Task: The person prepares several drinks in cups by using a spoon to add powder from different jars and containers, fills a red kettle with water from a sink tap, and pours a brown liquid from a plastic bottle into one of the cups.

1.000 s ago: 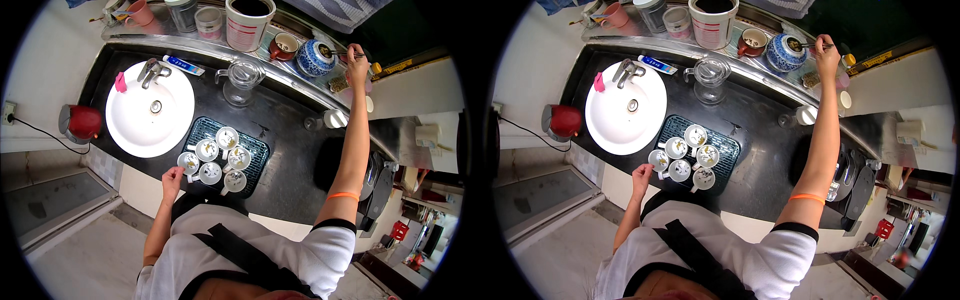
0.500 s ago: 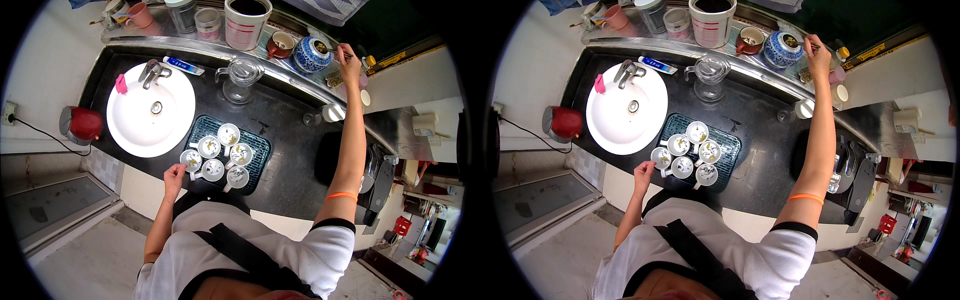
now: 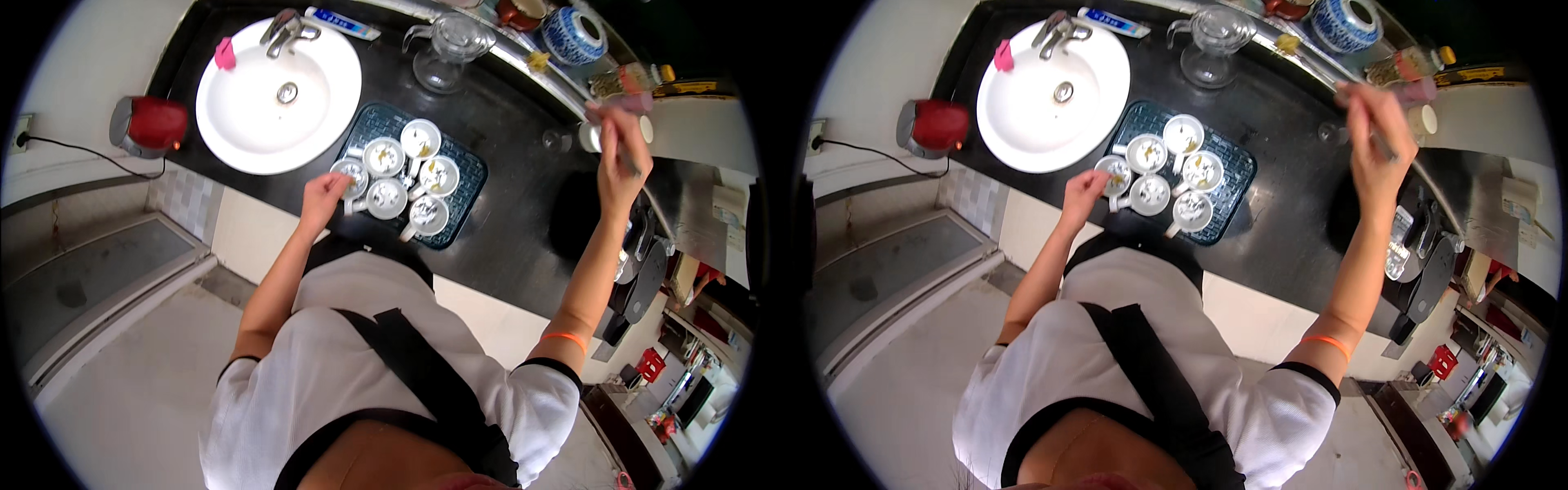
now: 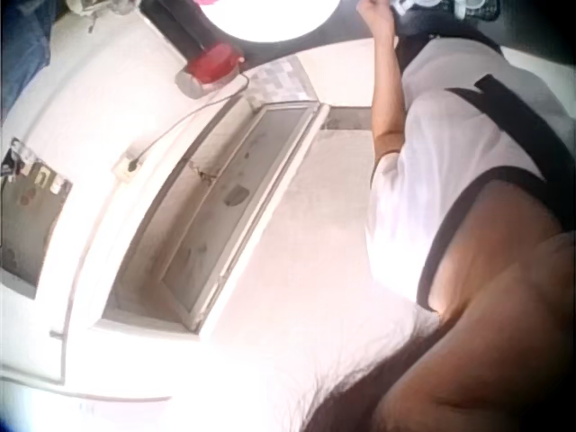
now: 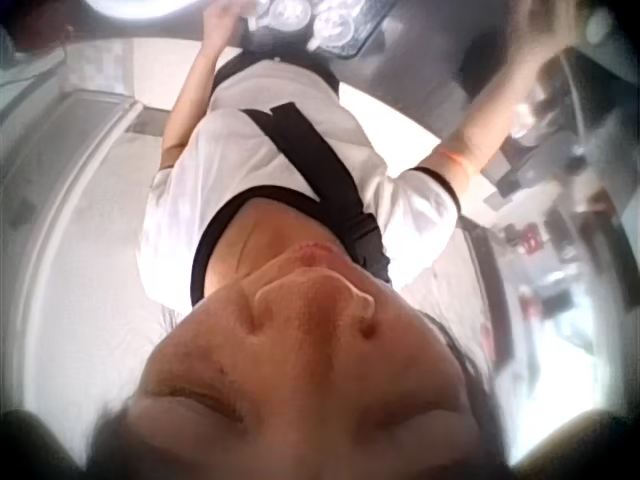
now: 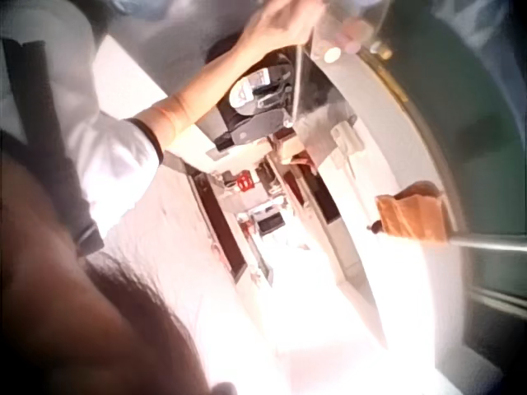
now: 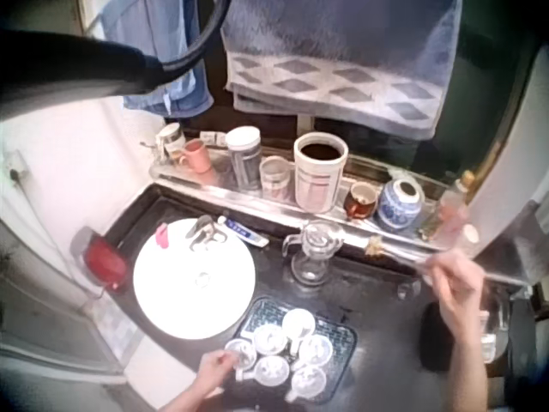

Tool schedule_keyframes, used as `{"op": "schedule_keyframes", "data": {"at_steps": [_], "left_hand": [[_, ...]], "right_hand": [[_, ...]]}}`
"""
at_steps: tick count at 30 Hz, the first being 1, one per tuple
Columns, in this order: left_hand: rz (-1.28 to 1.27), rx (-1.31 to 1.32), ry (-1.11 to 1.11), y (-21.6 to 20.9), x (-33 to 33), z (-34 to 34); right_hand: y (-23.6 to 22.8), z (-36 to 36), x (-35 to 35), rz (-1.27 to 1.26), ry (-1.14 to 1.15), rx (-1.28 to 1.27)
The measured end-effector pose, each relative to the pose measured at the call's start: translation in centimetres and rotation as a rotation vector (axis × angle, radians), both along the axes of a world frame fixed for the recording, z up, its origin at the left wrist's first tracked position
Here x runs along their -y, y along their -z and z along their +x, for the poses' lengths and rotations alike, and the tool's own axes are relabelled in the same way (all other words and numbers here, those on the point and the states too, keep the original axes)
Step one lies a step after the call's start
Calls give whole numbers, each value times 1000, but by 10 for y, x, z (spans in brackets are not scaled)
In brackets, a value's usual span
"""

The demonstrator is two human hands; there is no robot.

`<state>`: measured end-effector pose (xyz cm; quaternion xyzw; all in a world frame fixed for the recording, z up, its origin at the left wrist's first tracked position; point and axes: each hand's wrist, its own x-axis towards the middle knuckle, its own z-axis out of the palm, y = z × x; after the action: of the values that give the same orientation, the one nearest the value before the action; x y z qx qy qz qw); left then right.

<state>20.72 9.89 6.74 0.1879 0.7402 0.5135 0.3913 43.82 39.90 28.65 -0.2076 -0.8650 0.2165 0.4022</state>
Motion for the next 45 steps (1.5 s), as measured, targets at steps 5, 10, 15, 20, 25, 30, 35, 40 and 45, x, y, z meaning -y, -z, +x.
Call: {"op": "schedule_keyframes", "data": {"at_steps": [5, 10, 15, 20, 25, 30, 35, 40, 45], "left_hand": [[33, 200, 60, -3, -16, 2], [31, 230, 155, -12, -22, 5], [-27, 153, 306, 0, -13, 2], [-203, 49, 452, -7, -17, 7], [-253, -11, 505, -11, -26, 14], [-270, -48, 528, -8, -29, 16], [-257, 68, 496, -1, -29, 14], [-250, 117, 480, 5, -31, 13], [-260, 126, 423, 11, -31, 12]], "right_hand": [[51, 1, 98, -336, -257, 54], [117, -3, 158, -540, -267, 176], [141, -7, 184, -683, -212, 171], [145, -10, 190, -718, -184, 155], [152, -10, 194, -684, -182, 156], [154, -8, 196, -682, -169, 150], [152, -5, 194, -677, -163, 147], [153, -3, 193, -678, -165, 140], [150, -3, 191, -727, -155, 120]]}}
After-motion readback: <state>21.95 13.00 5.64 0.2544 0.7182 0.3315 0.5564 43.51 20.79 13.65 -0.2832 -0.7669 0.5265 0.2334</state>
